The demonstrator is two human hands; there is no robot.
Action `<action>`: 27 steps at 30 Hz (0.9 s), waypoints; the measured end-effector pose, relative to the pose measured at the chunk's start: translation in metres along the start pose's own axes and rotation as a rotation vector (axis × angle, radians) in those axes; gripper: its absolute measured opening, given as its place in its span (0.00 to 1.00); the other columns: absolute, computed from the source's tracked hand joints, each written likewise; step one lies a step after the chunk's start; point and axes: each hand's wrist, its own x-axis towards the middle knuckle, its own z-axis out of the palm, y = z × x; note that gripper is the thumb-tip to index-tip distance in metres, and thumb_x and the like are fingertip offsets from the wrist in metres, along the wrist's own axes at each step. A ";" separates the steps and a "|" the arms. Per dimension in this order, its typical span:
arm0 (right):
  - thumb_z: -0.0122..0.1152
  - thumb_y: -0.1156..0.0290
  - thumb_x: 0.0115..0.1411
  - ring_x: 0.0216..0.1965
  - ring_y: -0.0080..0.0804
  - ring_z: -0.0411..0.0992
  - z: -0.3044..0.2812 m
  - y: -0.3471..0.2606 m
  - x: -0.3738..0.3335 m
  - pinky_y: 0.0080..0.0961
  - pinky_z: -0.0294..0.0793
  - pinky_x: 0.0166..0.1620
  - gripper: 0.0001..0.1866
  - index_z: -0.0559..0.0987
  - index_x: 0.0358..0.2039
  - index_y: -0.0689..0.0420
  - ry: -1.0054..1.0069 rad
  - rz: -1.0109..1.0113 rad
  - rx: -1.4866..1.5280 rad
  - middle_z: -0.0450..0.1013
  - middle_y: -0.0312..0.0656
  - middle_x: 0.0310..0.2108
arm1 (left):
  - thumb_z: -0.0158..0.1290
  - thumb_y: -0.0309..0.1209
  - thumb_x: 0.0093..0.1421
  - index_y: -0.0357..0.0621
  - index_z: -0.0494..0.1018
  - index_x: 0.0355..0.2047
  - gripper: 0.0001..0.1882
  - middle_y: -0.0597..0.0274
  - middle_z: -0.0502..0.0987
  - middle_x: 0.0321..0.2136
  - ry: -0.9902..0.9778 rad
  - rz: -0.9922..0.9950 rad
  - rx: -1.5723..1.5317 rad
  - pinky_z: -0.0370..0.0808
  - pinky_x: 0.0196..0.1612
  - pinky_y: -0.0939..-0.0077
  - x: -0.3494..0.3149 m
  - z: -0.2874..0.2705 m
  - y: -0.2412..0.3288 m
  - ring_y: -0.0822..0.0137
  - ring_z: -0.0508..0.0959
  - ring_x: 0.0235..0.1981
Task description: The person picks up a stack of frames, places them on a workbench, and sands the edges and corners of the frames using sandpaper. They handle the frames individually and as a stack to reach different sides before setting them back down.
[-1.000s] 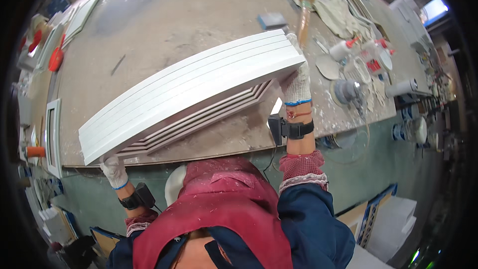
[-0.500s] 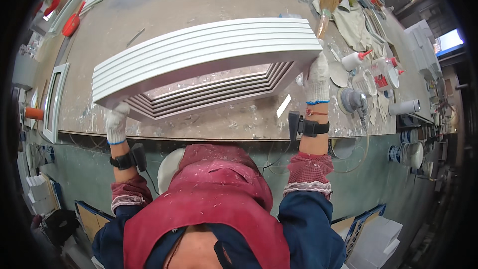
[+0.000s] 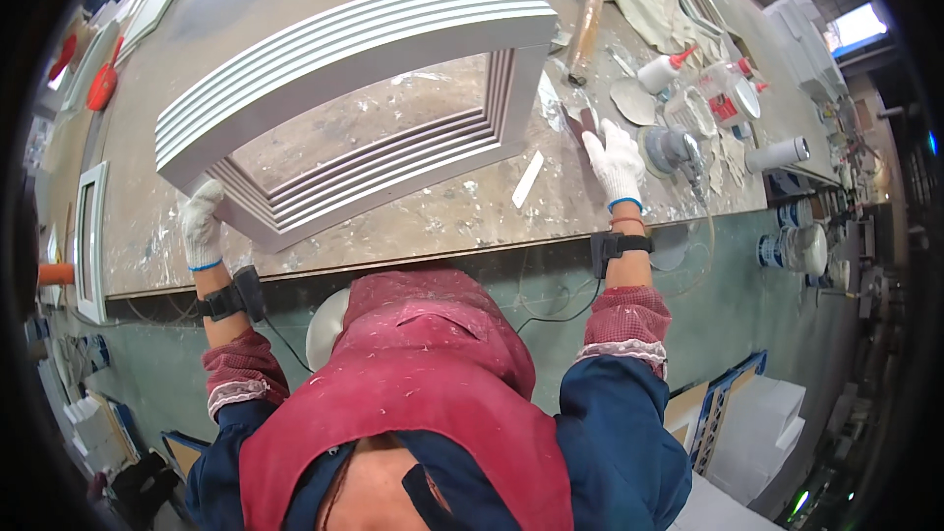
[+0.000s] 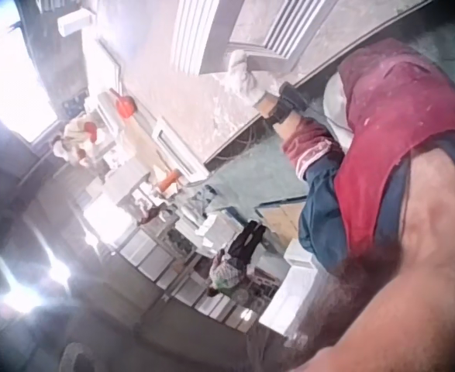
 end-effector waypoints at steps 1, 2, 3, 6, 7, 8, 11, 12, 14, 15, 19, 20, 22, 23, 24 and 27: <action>0.55 0.46 0.64 0.49 0.50 0.75 0.005 -0.004 0.000 0.42 0.72 0.53 0.26 0.77 0.55 0.48 -0.038 0.027 -0.068 0.77 0.48 0.48 | 0.62 0.25 0.58 0.36 0.73 0.50 0.20 0.59 0.82 0.37 0.012 0.047 0.116 0.81 0.39 0.73 0.001 0.002 0.003 0.67 0.82 0.36; 0.56 0.46 0.63 0.49 0.49 0.75 0.009 -0.007 -0.001 0.43 0.72 0.53 0.27 0.76 0.56 0.47 -0.086 0.023 -0.132 0.77 0.47 0.48 | 0.63 0.25 0.58 0.37 0.72 0.51 0.22 0.61 0.81 0.37 -0.045 -0.018 0.119 0.81 0.39 0.74 0.001 0.003 0.008 0.68 0.82 0.36; 0.56 0.46 0.62 0.49 0.49 0.75 0.011 -0.013 0.000 0.43 0.72 0.53 0.27 0.76 0.57 0.45 -0.118 0.007 -0.199 0.77 0.47 0.48 | 0.63 0.26 0.58 0.38 0.71 0.52 0.22 0.63 0.80 0.37 -0.067 -0.138 0.215 0.80 0.39 0.75 0.002 0.005 0.015 0.70 0.80 0.35; 0.59 0.46 0.60 0.46 0.48 0.75 0.010 -0.027 -0.001 0.45 0.74 0.50 0.27 0.77 0.55 0.46 -0.085 0.041 -0.222 0.76 0.48 0.45 | 0.65 0.26 0.55 0.41 0.76 0.44 0.16 0.65 0.80 0.36 0.055 -0.195 -0.069 0.79 0.37 0.75 -0.001 0.018 0.038 0.72 0.80 0.35; 0.60 0.47 0.60 0.46 0.48 0.75 0.009 -0.031 -0.001 0.45 0.74 0.49 0.26 0.78 0.55 0.46 -0.084 0.070 -0.254 0.75 0.47 0.45 | 0.66 0.26 0.54 0.40 0.75 0.45 0.18 0.65 0.80 0.36 0.021 -0.175 -0.096 0.79 0.37 0.75 0.001 0.022 0.044 0.72 0.80 0.35; 0.62 0.49 0.59 0.46 0.48 0.75 0.011 -0.033 -0.001 0.45 0.74 0.47 0.25 0.78 0.53 0.46 0.013 -0.009 -0.310 0.75 0.46 0.45 | 0.67 0.26 0.53 0.40 0.75 0.46 0.21 0.66 0.80 0.36 -0.019 -0.148 -0.082 0.79 0.37 0.75 0.003 0.025 0.051 0.72 0.80 0.35; 0.65 0.53 0.58 0.47 0.45 0.74 0.019 -0.034 0.003 0.43 0.75 0.47 0.21 0.79 0.49 0.49 0.045 -0.041 -0.331 0.74 0.45 0.46 | 0.69 0.24 0.50 0.39 0.75 0.48 0.25 0.66 0.80 0.36 -0.005 -0.076 -0.103 0.80 0.37 0.75 0.004 0.032 0.065 0.72 0.80 0.35; 0.65 0.53 0.58 0.47 0.45 0.74 0.023 -0.033 0.006 0.42 0.75 0.48 0.21 0.79 0.49 0.49 -0.026 -0.018 -0.313 0.74 0.46 0.46 | 0.71 0.24 0.48 0.39 0.74 0.51 0.29 0.65 0.80 0.38 -0.078 -0.254 -0.483 0.79 0.39 0.75 0.007 0.030 0.068 0.72 0.79 0.36; 0.63 0.59 0.59 0.46 0.40 0.75 0.028 -0.028 0.015 0.38 0.75 0.48 0.23 0.77 0.54 0.52 -0.103 0.001 -0.247 0.75 0.49 0.46 | 0.71 0.25 0.47 0.40 0.74 0.52 0.30 0.65 0.80 0.38 -0.047 -0.323 -0.503 0.79 0.41 0.75 0.008 0.032 0.073 0.72 0.79 0.37; 0.62 0.61 0.59 0.45 0.38 0.75 0.026 -0.024 0.021 0.36 0.75 0.48 0.24 0.76 0.55 0.52 -0.124 0.073 -0.048 0.75 0.48 0.46 | 0.72 0.25 0.47 0.40 0.74 0.53 0.31 0.65 0.80 0.39 -0.003 -0.415 -0.469 0.79 0.41 0.75 0.009 0.032 0.076 0.73 0.79 0.37; 0.58 0.72 0.58 0.25 0.25 0.72 -0.032 -0.022 0.050 0.26 0.74 0.27 0.31 0.70 0.64 0.55 -0.083 0.414 0.813 0.75 0.42 0.43 | 0.72 0.25 0.46 0.40 0.73 0.54 0.33 0.65 0.80 0.41 0.039 -0.150 0.032 0.78 0.45 0.74 0.011 0.040 0.087 0.73 0.78 0.39; 0.57 0.74 0.58 0.17 0.19 0.64 -0.053 -0.032 0.060 0.19 0.63 0.17 0.32 0.69 0.65 0.53 0.056 0.420 0.786 0.75 0.40 0.40 | 0.72 0.25 0.46 0.41 0.73 0.54 0.34 0.66 0.80 0.41 0.049 -0.201 0.028 0.78 0.45 0.73 0.011 0.042 0.091 0.73 0.78 0.39; 0.54 0.76 0.60 0.16 0.15 0.61 -0.110 -0.056 0.070 0.17 0.59 0.17 0.28 0.70 0.62 0.58 0.109 0.287 0.923 0.75 0.41 0.39 | 0.72 0.25 0.46 0.41 0.73 0.55 0.35 0.66 0.79 0.42 0.055 -0.200 0.006 0.78 0.45 0.73 0.010 0.043 0.099 0.73 0.77 0.41; 0.52 0.75 0.61 0.20 0.17 0.65 -0.141 -0.072 0.075 0.17 0.64 0.21 0.27 0.70 0.62 0.61 0.081 0.238 0.736 0.75 0.40 0.40 | 0.72 0.25 0.45 0.43 0.69 0.59 0.40 0.64 0.80 0.43 0.035 -0.276 -0.028 0.78 0.47 0.73 0.012 0.043 0.102 0.72 0.78 0.41; 0.52 0.75 0.62 0.29 0.24 0.74 -0.158 -0.095 0.080 0.24 0.73 0.30 0.25 0.71 0.61 0.63 0.259 -0.043 0.685 0.78 0.40 0.42 | 0.72 0.25 0.44 0.45 0.65 0.63 0.45 0.63 0.80 0.44 0.006 -0.333 -0.054 0.79 0.48 0.73 0.013 0.042 0.105 0.71 0.79 0.42; 0.53 0.68 0.64 0.46 0.39 0.77 -0.196 -0.154 0.097 0.34 0.73 0.51 0.25 0.71 0.61 0.61 0.175 -0.184 0.403 0.79 0.49 0.46 | 0.72 0.24 0.43 0.47 0.61 0.67 0.51 0.62 0.79 0.46 -0.010 -0.357 -0.173 0.79 0.50 0.73 0.014 0.043 0.106 0.70 0.79 0.44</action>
